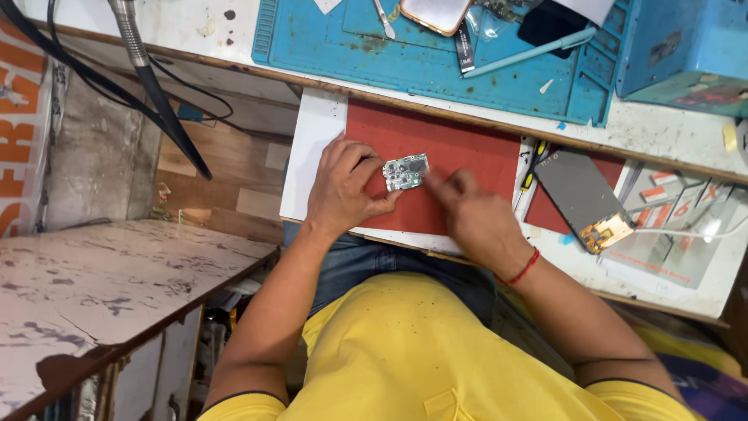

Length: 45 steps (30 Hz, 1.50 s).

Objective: The person uses a hot air gun to heat a small circuit board placed on a red mat. They then use a metal tool to scrape and clean the surface of the board, repeating the process of heating and scraping multiple times.

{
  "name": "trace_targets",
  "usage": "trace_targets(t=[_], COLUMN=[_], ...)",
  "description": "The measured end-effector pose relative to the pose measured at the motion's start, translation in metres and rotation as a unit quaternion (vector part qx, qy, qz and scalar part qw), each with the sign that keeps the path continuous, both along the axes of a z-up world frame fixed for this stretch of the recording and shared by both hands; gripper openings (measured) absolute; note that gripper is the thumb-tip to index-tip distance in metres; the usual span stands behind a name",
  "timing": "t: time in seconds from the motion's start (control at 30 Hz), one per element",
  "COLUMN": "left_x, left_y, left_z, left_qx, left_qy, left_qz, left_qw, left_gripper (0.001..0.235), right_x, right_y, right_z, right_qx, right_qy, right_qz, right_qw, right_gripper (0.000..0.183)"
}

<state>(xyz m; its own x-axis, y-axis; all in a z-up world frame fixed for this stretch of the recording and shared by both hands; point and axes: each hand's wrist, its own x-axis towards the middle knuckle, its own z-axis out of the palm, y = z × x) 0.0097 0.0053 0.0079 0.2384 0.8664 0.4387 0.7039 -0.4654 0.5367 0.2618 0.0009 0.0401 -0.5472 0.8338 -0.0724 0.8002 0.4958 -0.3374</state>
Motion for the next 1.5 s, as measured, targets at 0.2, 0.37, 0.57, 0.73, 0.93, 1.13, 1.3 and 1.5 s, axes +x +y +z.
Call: trace_targets(t=[0.2, 0.37, 0.57, 0.73, 0.93, 1.13, 1.3, 1.5], left_x=[0.000, 0.000, -0.003, -0.001, 0.000, -0.003, -0.004, -0.003], left_y=[0.001, 0.001, 0.000, 0.002, -0.002, -0.004, -0.007, -0.006], left_z=[0.004, 0.004, 0.004, 0.009, 0.014, 0.010, 0.012, 0.005], left_qx=[-0.005, 0.006, 0.009, -0.019, -0.032, -0.030, -0.036, -0.011], left_qy=[0.001, 0.004, -0.003, 0.001, 0.037, 0.016, -0.004, -0.009], left_qz=[-0.005, 0.010, 0.014, 0.006, 0.001, -0.001, -0.013, -0.018], left_qw=[1.000, 1.000, 1.000, 1.000, 0.999, 0.999, 0.999, 1.000], left_gripper=[0.047, 0.045, 0.047, 0.046, 0.057, 0.052, 0.046, 0.044], right_x=[-0.002, -0.007, -0.013, -0.010, -0.016, -0.020, -0.016, -0.019], right_y=[0.005, 0.011, 0.016, 0.005, -0.011, -0.022, -0.018, -0.023], right_z=[0.004, 0.005, 0.004, 0.006, 0.008, 0.005, 0.006, 0.008], right_qx=[-0.036, -0.042, -0.003, -0.008, 0.017, 0.037, 0.064, 0.054], right_qy=[0.001, 0.044, 0.005, -0.006, 0.018, -0.031, 0.017, 0.069], right_qz=[0.059, 0.065, 0.048, 0.014, -0.006, -0.023, -0.057, -0.095], right_qw=[0.998, 0.996, 0.999, 1.000, 1.000, 0.999, 0.996, 0.992], right_gripper=[0.064, 0.064, 0.064, 0.060, 0.066, 0.067, 0.064, 0.047])
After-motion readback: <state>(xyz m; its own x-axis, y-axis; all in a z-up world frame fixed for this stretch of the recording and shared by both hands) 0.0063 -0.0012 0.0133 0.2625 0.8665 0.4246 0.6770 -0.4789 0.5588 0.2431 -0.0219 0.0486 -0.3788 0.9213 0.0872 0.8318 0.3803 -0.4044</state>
